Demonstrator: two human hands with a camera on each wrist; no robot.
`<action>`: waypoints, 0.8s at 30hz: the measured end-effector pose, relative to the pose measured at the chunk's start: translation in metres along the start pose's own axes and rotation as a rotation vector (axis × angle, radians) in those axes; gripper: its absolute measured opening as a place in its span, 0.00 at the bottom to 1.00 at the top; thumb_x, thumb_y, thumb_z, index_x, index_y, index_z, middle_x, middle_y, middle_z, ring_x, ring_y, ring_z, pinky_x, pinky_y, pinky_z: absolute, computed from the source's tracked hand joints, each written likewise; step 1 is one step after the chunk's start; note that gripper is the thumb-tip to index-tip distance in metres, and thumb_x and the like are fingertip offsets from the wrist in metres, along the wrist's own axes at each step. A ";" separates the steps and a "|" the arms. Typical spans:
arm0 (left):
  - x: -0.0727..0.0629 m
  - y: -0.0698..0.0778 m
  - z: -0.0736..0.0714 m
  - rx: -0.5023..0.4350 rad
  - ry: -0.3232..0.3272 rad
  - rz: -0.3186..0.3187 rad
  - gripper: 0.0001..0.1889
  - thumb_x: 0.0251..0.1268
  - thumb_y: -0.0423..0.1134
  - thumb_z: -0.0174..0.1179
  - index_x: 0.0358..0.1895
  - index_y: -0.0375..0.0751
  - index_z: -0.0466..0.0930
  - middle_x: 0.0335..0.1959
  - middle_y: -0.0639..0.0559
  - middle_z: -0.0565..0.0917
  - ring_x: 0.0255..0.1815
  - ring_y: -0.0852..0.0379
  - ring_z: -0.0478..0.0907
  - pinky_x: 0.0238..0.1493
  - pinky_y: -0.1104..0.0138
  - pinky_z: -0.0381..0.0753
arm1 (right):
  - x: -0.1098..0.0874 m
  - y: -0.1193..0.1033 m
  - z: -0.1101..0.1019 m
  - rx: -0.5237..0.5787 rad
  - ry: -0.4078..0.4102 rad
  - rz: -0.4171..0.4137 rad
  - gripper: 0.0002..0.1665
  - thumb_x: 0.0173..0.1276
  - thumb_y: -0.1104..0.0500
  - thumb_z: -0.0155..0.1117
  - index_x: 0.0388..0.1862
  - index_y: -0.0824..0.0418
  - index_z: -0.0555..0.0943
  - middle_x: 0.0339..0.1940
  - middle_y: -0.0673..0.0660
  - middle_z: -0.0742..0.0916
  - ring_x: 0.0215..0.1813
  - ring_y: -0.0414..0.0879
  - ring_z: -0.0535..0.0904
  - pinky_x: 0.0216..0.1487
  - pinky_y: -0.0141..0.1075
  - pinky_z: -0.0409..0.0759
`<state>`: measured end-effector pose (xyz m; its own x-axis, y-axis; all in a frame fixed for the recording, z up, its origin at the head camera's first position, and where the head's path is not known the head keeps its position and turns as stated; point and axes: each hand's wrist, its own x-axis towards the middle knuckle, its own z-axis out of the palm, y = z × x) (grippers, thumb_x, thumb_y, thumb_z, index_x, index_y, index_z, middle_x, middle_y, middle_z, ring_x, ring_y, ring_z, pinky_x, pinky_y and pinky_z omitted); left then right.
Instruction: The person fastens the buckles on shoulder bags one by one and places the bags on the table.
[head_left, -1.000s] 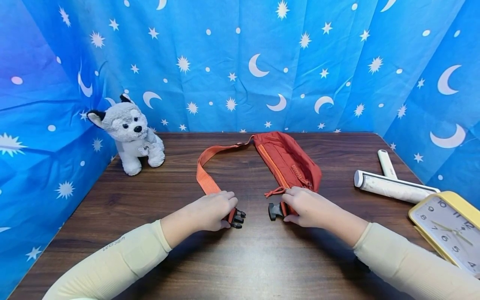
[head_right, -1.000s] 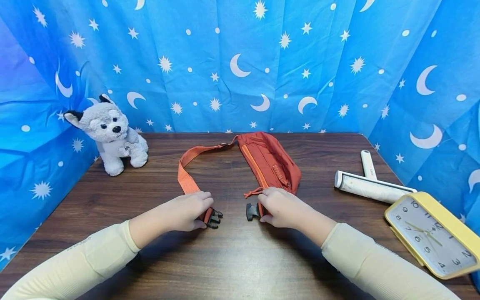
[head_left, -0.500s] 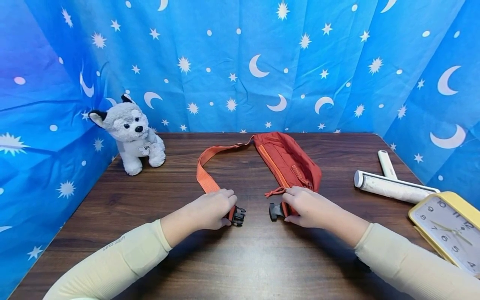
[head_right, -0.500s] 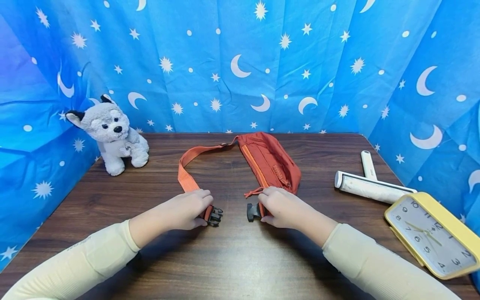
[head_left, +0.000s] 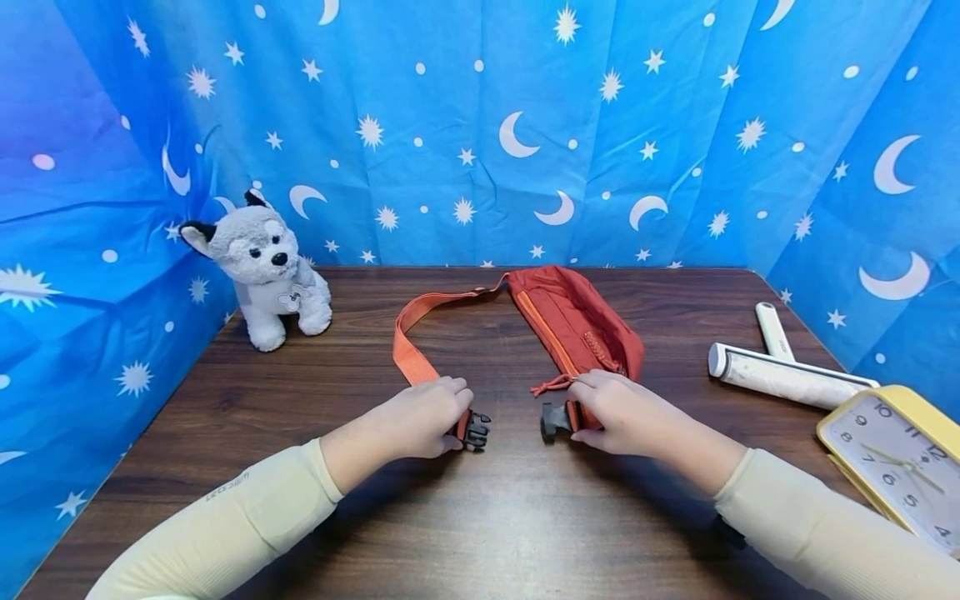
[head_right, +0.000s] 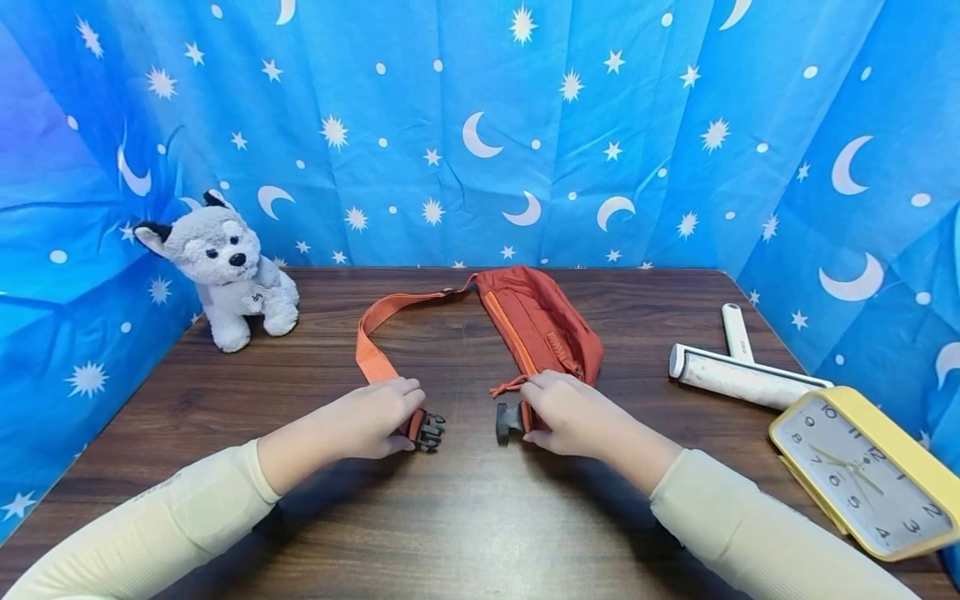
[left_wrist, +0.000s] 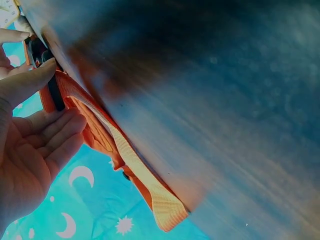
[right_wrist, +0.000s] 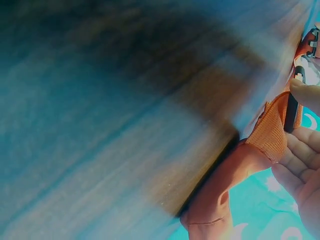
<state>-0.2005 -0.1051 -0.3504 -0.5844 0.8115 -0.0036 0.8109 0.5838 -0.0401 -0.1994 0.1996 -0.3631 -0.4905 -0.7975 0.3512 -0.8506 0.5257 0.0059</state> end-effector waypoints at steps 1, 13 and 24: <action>0.000 0.000 0.000 0.000 -0.003 -0.004 0.16 0.50 0.41 0.70 0.38 0.40 0.73 0.31 0.54 0.70 0.32 0.58 0.68 0.34 0.66 0.70 | 0.000 0.000 0.000 0.000 0.008 -0.001 0.24 0.47 0.54 0.78 0.36 0.62 0.75 0.32 0.52 0.79 0.35 0.43 0.75 0.35 0.39 0.76; 0.000 0.000 0.000 -0.003 0.010 -0.037 0.16 0.51 0.41 0.70 0.36 0.41 0.72 0.30 0.55 0.69 0.31 0.58 0.67 0.33 0.66 0.68 | -0.002 0.000 -0.002 0.019 0.025 0.009 0.24 0.46 0.53 0.77 0.37 0.62 0.76 0.33 0.52 0.80 0.36 0.44 0.76 0.36 0.39 0.77; 0.000 0.002 0.000 -0.006 0.047 -0.055 0.16 0.51 0.44 0.70 0.33 0.43 0.71 0.28 0.56 0.67 0.29 0.59 0.65 0.31 0.66 0.68 | -0.002 0.001 -0.003 0.011 0.083 -0.006 0.24 0.44 0.54 0.78 0.35 0.62 0.75 0.31 0.52 0.77 0.33 0.43 0.74 0.33 0.38 0.75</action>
<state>-0.1988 -0.1043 -0.3504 -0.6264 0.7782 0.0451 0.7777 0.6278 -0.0333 -0.1988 0.2031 -0.3609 -0.4680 -0.7731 0.4281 -0.8560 0.5170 -0.0020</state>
